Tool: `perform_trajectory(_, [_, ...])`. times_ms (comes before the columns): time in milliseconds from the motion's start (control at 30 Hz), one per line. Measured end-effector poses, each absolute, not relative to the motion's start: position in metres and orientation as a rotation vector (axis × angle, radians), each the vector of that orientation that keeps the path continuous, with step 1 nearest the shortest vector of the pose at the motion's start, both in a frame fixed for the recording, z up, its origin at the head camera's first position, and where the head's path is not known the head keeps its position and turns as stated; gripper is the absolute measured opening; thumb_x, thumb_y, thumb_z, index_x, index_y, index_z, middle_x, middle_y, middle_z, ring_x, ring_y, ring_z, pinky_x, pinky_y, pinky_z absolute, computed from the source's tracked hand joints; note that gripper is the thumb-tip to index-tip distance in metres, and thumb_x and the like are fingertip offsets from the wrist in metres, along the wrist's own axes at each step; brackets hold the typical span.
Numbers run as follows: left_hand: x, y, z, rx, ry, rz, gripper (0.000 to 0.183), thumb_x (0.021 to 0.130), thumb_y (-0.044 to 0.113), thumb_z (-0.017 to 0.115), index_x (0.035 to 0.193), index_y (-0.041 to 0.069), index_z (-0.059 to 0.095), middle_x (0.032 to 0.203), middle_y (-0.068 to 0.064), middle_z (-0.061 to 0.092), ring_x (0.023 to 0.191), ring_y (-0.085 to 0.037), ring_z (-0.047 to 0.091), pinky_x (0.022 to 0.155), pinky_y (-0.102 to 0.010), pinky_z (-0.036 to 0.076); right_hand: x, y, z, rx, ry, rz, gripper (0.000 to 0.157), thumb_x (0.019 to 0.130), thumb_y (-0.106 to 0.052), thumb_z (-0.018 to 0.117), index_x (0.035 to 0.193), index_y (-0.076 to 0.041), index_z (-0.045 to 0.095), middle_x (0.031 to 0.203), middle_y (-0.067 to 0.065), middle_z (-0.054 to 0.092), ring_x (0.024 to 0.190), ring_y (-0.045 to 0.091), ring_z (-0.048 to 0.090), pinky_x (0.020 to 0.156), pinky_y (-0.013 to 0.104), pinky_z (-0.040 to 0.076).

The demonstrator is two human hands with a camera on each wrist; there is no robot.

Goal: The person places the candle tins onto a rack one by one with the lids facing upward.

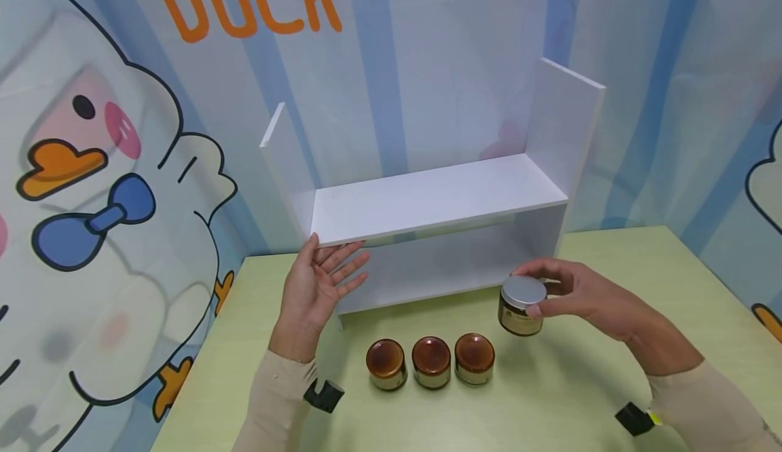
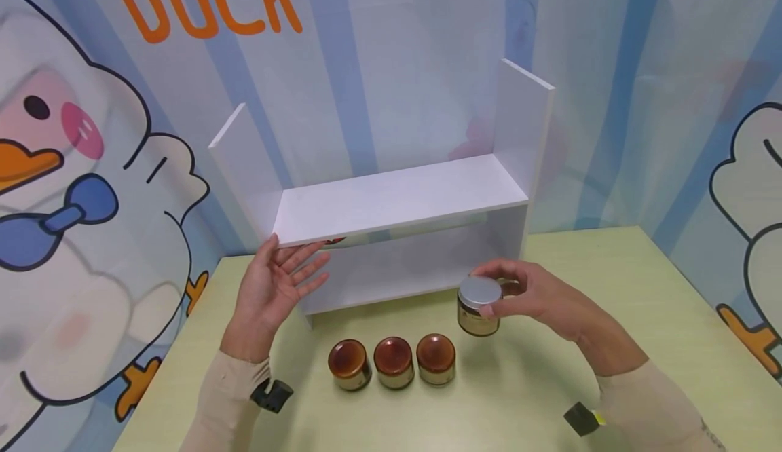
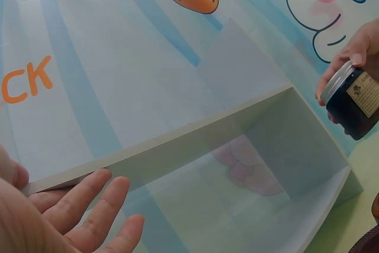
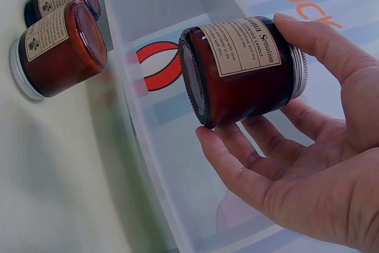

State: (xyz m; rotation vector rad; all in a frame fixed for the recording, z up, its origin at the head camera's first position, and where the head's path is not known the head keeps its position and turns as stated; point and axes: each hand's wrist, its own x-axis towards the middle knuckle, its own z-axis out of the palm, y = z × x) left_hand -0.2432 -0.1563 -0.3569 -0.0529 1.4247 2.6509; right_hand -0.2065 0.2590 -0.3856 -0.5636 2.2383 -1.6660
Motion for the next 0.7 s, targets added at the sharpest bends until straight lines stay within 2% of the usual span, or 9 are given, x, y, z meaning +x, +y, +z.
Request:
perform_trajectory(533, [-0.244, -0.157, -0.358, -0.052, 1.423, 2.654, 0.056, 0.11, 0.048, 0.039, 0.143, 0.005, 0.051, 0.128, -0.014, 0.07, 0.112, -0.029, 0.071, 0.104, -0.054, 0.05, -0.212, 0.263, -0.371, -0.607, 2.28, -1.673, 0.047, 0.093, -0.007, 0.072, 0.137, -0.006, 0.057, 0.125, 0.015, 0.06, 0.107, 0.024, 0.064, 0.087, 0.033, 0.056])
perform_trajectory(700, [-0.244, -0.156, -0.358, -0.044, 1.422, 2.654, 0.056, 0.109, 0.049, 0.04, 0.142, 0.005, 0.051, 0.127, -0.013, 0.071, 0.112, -0.029, 0.071, 0.107, -0.056, 0.047, -0.214, 0.265, -0.367, -0.621, 2.306, -1.664, 0.048, 0.093, -0.007, 0.073, 0.138, -0.006, 0.057, 0.124, 0.013, 0.062, 0.107, 0.022, 0.065, 0.088, 0.032, 0.056])
